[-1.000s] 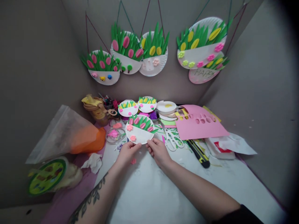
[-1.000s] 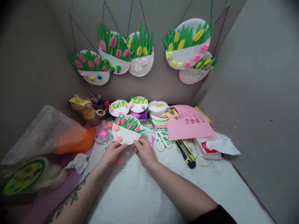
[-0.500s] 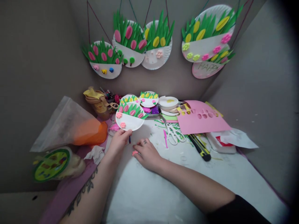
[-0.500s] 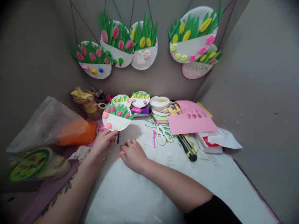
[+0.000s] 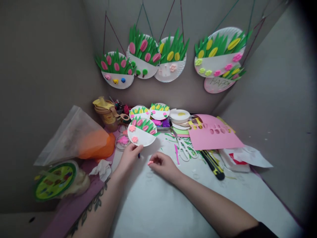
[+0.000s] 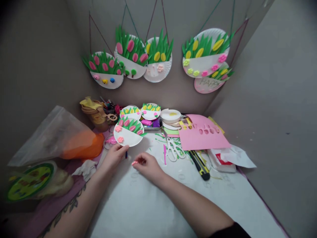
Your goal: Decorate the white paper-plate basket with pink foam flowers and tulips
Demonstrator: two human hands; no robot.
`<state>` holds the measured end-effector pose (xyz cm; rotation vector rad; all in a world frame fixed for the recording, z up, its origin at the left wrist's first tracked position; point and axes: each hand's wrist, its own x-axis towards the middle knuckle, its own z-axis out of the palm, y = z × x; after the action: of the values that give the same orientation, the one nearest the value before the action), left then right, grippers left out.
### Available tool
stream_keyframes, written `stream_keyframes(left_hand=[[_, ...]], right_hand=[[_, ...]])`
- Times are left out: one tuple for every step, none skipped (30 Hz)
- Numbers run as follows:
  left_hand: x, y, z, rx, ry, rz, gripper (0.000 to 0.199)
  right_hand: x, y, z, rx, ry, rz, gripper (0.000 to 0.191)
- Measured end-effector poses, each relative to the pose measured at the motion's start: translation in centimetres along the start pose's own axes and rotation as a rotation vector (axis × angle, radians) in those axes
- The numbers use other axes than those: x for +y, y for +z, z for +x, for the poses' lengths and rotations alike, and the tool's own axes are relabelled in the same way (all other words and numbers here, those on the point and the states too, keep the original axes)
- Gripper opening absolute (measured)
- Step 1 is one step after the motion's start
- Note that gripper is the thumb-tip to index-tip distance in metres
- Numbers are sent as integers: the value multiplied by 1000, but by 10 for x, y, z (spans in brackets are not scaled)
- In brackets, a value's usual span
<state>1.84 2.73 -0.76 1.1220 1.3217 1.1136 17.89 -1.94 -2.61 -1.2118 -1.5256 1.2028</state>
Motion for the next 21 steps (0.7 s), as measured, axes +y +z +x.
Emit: stream_keyframes(left_hand=[[-1, 1, 0, -9, 4, 3, 25], [-3, 3, -1, -17, 6, 6, 25], [-5, 4, -1, -29, 7, 10, 24], [-7, 6, -2, -45, 6, 17, 24], [-10, 8, -2, -63, 3, 27, 24], [-12, 9, -3, -81, -2, 40, 24], [-14, 10, -4, -98, -8, 55, 24], [-16, 11, -4, -114, -12, 69, 25], [-17, 12, -5, -126, -13, 79, 25], [-18, 13, -5, -134, -11, 84, 25], [-18, 14, -6, -140, -5, 85, 25], [-18, 14, -6, -143, 3, 84, 25], [-18, 15, -7, -143, 13, 81, 25], [-17, 15, -7, -144, 20, 76, 25], [-16, 15, -7, -147, 24, 72, 24], [-15, 15, -7, -153, 25, 68, 24], [-14, 15, -8, -161, 23, 66, 25], [-14, 15, -8, -170, 16, 67, 25], [-13, 16, -8, -176, 7, 71, 25], [-13, 16, -9, -180, -3, 75, 26], [-12, 16, -9, -182, -10, 77, 26]], right_hand=[[-2, -3, 3, 48, 16, 51, 11], [-4, -6, 5, 99, 16, 92, 15], [-5, -9, 8, 149, 7, 118, 18], [-7, -12, 10, 193, -9, 124, 19], [-8, -15, 12, 229, -27, 110, 19], [-9, -17, 13, 257, -46, 74, 19], [-10, -19, 14, 278, -65, 25, 17], [-11, -21, 14, 293, -87, -31, 15], [-12, -22, 14, 305, -110, -86, 13], [-14, -24, 14, 313, -134, -135, 11], [-15, -25, 13, 317, -157, -177, 10], [-16, -26, 13, 315, -178, -212, 8], [-17, -26, 13, 308, -194, -239, 7], [-19, -27, 12, 294, -205, -262, 5], [-20, -27, 12, 276, -211, -281, 4], [-21, -27, 12, 257, -214, -299, 3], [-21, -27, 12, 242, -216, -316, 2], [-21, -27, 12, 235, -216, -331, 2], [-21, -27, 13, 236, -215, -345, 2], [-21, -27, 13, 244, -214, -358, 3], [-20, -27, 13, 254, -215, -369, 3]])
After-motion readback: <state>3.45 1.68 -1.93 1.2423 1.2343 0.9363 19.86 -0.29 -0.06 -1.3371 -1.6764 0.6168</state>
